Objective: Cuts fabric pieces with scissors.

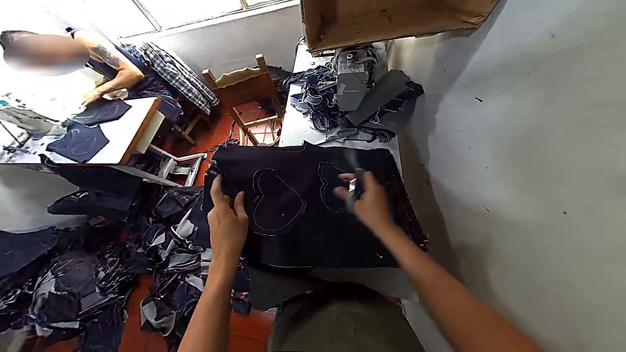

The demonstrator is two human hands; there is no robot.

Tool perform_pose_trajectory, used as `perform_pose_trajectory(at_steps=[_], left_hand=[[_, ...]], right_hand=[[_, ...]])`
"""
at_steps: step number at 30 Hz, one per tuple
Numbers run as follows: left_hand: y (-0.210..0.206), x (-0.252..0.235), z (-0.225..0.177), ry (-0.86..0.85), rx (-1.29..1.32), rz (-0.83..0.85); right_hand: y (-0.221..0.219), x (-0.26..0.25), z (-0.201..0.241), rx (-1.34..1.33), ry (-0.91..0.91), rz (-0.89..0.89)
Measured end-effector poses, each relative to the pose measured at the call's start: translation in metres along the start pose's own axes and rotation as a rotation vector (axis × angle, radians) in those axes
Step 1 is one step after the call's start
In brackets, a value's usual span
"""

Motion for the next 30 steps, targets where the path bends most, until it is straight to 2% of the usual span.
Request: perform_pose_trajectory(at_steps=[2, 4, 6, 7, 10, 12, 13, 14, 15, 16, 17, 19, 21, 24, 26, 27, 28, 29, 30], left_hand=[[-0.005, -0.004, -0.003, 0.008, 0.003, -0.062], [-0.008, -0.009, -0.005, 0.117, -0.043, 0.034], [-0.006, -0.017, -0.005, 0.23, -0.072, 0.181], [-0.005, -0.018, 0.001, 0.218, -0.057, 0.197], [0.009, 0.005, 0.043, 0.013, 0.075, 0.001], [0.011, 0.048, 0.094, 0.009, 0.0, -0.118], [0.008, 0.075, 0.121, 0.105, -0.062, -0.006], [0.001, 0.097, 0.144, 0.223, -0.087, 0.246], [-0.014, 0.116, 0.161, 0.27, -0.078, 0.486], [-0.034, 0.134, 0.172, 0.24, -0.028, 0.613], [-0.053, 0.148, 0.177, 0.203, 0.041, 0.66], [-0.079, 0.164, 0.174, 0.187, 0.191, 0.634], [-0.086, 0.171, 0.169, 0.176, 0.274, 0.646], [-0.054, 0.169, 0.174, 0.138, 0.34, 0.673], [-0.006, 0.154, 0.177, 0.092, 0.309, 0.673], [0.019, 0.146, 0.176, 0.039, 0.267, 0.681], [0.041, 0.137, 0.173, -0.018, 0.198, 0.699], [0.06, 0.127, 0.17, -0.071, 0.129, 0.72], [0.076, 0.118, 0.167, -0.121, 0.069, 0.749]], right_hand=[[-0.052, 0.004, 0.036, -0.134, 0.175, 0.076], [-0.101, 0.002, 0.052, -0.222, 0.268, 0.152], [-0.136, -0.005, 0.049, -0.214, 0.334, 0.198], [-0.146, -0.008, 0.043, -0.19, 0.374, 0.185], [-0.15, -0.014, 0.029, -0.181, 0.427, 0.179], [-0.148, -0.013, 0.022, -0.183, 0.462, 0.184], [-0.149, -0.013, 0.02, -0.183, 0.466, 0.185], [-0.149, -0.014, 0.019, -0.181, 0.461, 0.178], [-0.149, -0.016, 0.019, -0.174, 0.457, 0.169], [-0.149, -0.017, 0.02, -0.168, 0.454, 0.168], [-0.148, -0.018, 0.021, -0.167, 0.462, 0.168], [-0.146, -0.021, 0.021, -0.163, 0.475, 0.189], [-0.145, -0.021, 0.021, -0.118, 0.483, 0.192], [-0.134, -0.023, 0.037, 0.031, 0.55, 0.118], [-0.11, -0.027, 0.063, 0.129, 0.663, 0.061], [-0.092, -0.026, 0.078, 0.147, 0.704, 0.101], [-0.072, -0.022, 0.094, 0.152, 0.69, 0.222], [-0.052, -0.016, 0.109, 0.159, 0.578, 0.443], [-0.035, -0.008, 0.122, 0.179, 0.377, 0.746]])
Point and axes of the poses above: each hand's wrist, its own x-axis away from the middle knuckle, its own y-axis out of the back of the hand, z = x × y, the point moved 1 cm from there along -x, towards the middle knuckle, and after that the axes turned 4 degrees about -x, right-handed, at the moved point
